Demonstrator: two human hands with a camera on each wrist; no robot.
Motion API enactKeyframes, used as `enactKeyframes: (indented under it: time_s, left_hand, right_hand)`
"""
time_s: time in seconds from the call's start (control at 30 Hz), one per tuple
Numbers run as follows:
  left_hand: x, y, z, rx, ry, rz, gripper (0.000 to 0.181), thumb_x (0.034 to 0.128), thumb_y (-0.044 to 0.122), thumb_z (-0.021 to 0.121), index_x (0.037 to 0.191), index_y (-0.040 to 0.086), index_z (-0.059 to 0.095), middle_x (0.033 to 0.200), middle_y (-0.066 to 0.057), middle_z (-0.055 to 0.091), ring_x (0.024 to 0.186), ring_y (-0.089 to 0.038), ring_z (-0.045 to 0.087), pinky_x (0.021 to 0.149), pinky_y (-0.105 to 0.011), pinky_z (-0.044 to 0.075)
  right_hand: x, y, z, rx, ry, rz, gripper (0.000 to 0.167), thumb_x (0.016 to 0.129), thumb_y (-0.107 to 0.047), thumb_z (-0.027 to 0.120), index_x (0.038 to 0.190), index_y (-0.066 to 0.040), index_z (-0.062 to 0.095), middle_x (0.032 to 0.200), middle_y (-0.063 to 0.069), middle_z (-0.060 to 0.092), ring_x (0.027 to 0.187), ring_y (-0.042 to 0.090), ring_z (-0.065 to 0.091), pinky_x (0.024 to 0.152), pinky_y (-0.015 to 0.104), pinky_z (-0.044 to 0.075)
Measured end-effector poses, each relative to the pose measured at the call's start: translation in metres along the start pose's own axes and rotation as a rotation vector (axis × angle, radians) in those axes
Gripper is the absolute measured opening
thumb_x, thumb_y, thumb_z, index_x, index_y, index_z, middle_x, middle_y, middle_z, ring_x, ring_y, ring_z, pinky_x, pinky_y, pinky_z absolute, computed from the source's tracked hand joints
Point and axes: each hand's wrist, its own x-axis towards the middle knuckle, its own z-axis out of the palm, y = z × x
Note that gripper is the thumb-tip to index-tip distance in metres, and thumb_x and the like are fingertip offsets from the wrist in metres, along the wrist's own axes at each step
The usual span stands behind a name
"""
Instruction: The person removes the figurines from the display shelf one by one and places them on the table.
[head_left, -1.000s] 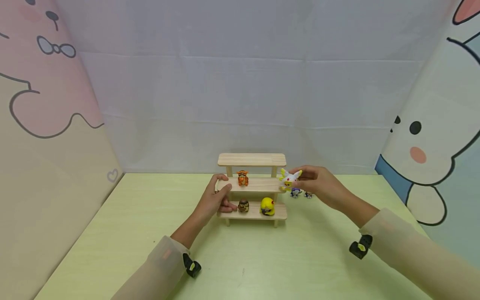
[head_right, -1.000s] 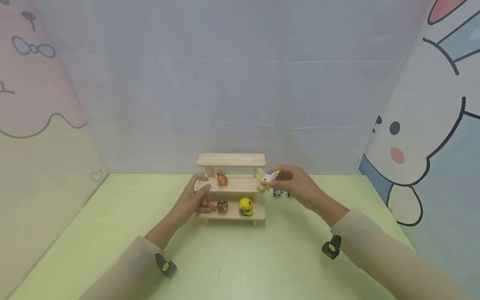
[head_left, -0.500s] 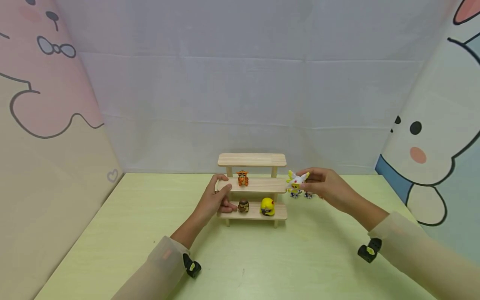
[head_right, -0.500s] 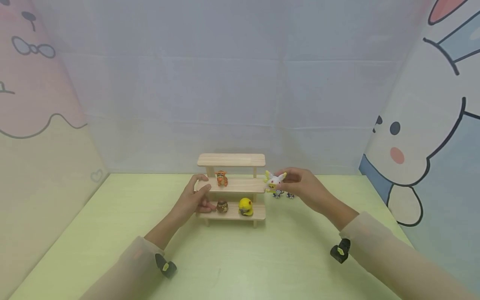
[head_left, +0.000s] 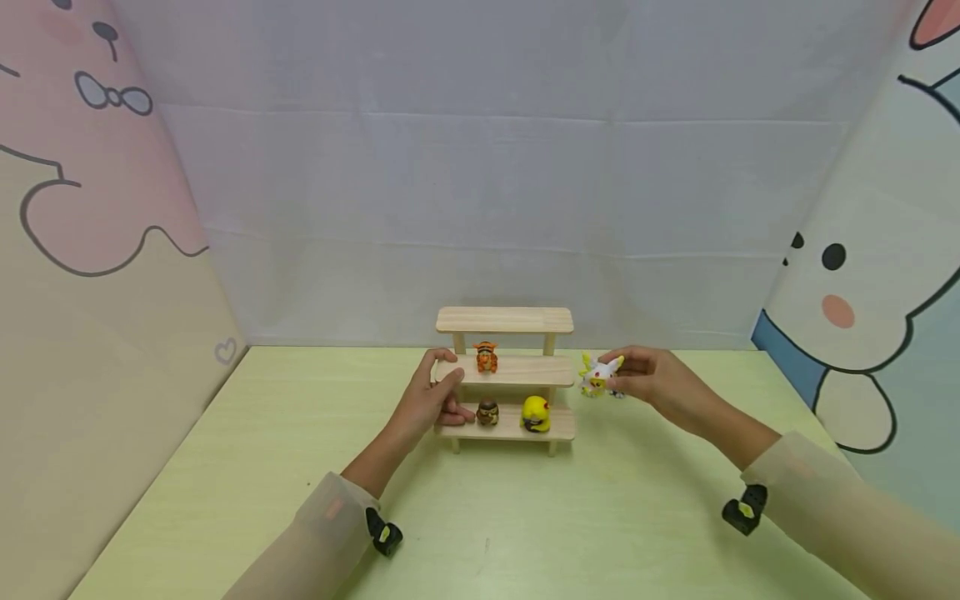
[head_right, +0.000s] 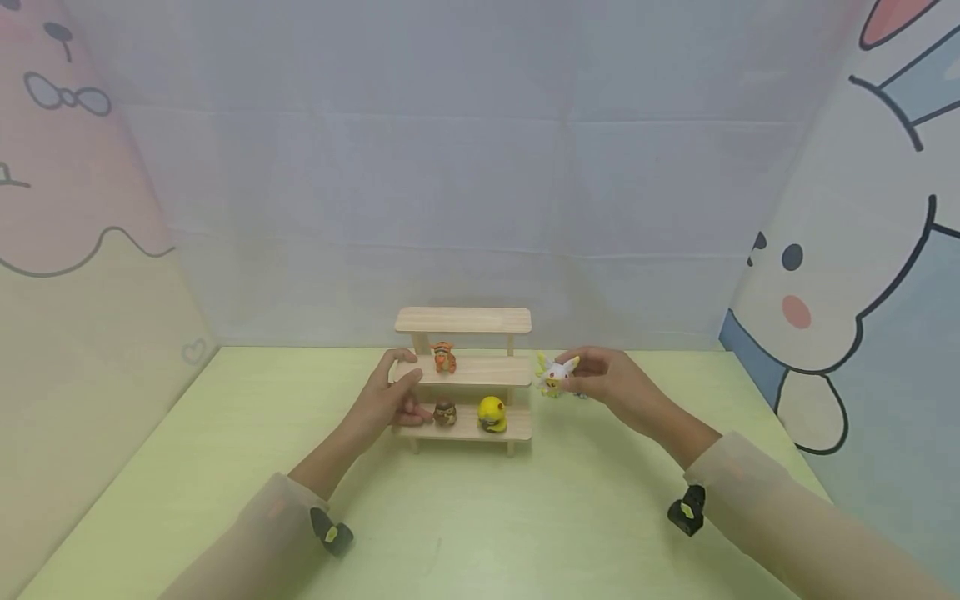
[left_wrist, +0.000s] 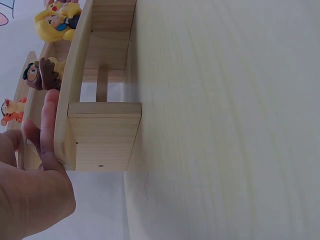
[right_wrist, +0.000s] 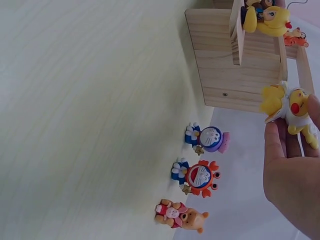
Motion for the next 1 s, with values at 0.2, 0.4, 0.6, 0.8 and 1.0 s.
enactKeyframes:
  time_s: [0.2, 0.4, 0.6, 0.8, 1.0]
  left_hand:
    - [-0.001, 0.001, 0.0, 0.005, 0.004, -0.003, 0.032, 0.1105, 0.027, 0.053, 0.138, 0.019, 0.039, 0.062, -0.006, 0.053, 0.067, -0.027, 0.076, 0.057, -0.031, 0.063]
    - [-0.001, 0.0, -0.001, 0.003, -0.002, 0.001, 0.032, 0.1103, 0.028, 0.054, 0.138, 0.019, 0.039, 0.062, -0.006, 0.052, 0.067, -0.027, 0.077, 0.057, -0.031, 0.063]
    - [0.001, -0.001, -0.002, 0.001, -0.007, -0.003, 0.034, 0.1101, 0.029, 0.054, 0.138, 0.018, 0.038, 0.062, -0.006, 0.053, 0.068, -0.027, 0.077, 0.057, -0.03, 0.063]
    - [0.001, -0.002, -0.002, -0.004, -0.008, -0.003, 0.033, 0.11, 0.029, 0.054, 0.137, 0.019, 0.039, 0.062, -0.006, 0.053, 0.067, -0.027, 0.077, 0.057, -0.031, 0.063]
    - [0.0, -0.001, -0.002, -0.004, -0.008, 0.003, 0.032, 0.1102, 0.029, 0.054, 0.137, 0.019, 0.039, 0.062, -0.006, 0.053, 0.067, -0.027, 0.077, 0.057, -0.031, 0.063]
  right_hand:
    - [0.002, 0.012, -0.001, 0.031, -0.011, 0.0, 0.047, 0.099, -0.016, 0.073, 0.138, 0.002, 0.055, 0.111, 0.008, 0.067, 0.11, 0.029, 0.064, 0.098, 0.034, 0.056]
    - [0.006, 0.024, -0.002, 0.048, -0.015, 0.009, 0.047, 0.098, -0.017, 0.074, 0.137, 0.002, 0.056, 0.109, 0.006, 0.068, 0.11, 0.029, 0.065, 0.101, 0.038, 0.055]
    - [0.009, 0.037, -0.002, 0.054, -0.035, 0.027, 0.049, 0.098, -0.018, 0.074, 0.138, 0.003, 0.056, 0.115, 0.008, 0.068, 0.11, 0.027, 0.065, 0.101, 0.039, 0.055]
    - [0.011, 0.046, 0.0, 0.059, -0.046, 0.022, 0.048, 0.099, -0.017, 0.073, 0.138, 0.003, 0.056, 0.12, 0.009, 0.067, 0.108, 0.026, 0.065, 0.099, 0.039, 0.056]
    - [0.013, 0.053, 0.002, 0.054, -0.045, 0.028, 0.046, 0.098, -0.014, 0.074, 0.136, 0.005, 0.057, 0.115, 0.009, 0.07, 0.106, 0.025, 0.065, 0.096, 0.035, 0.057]
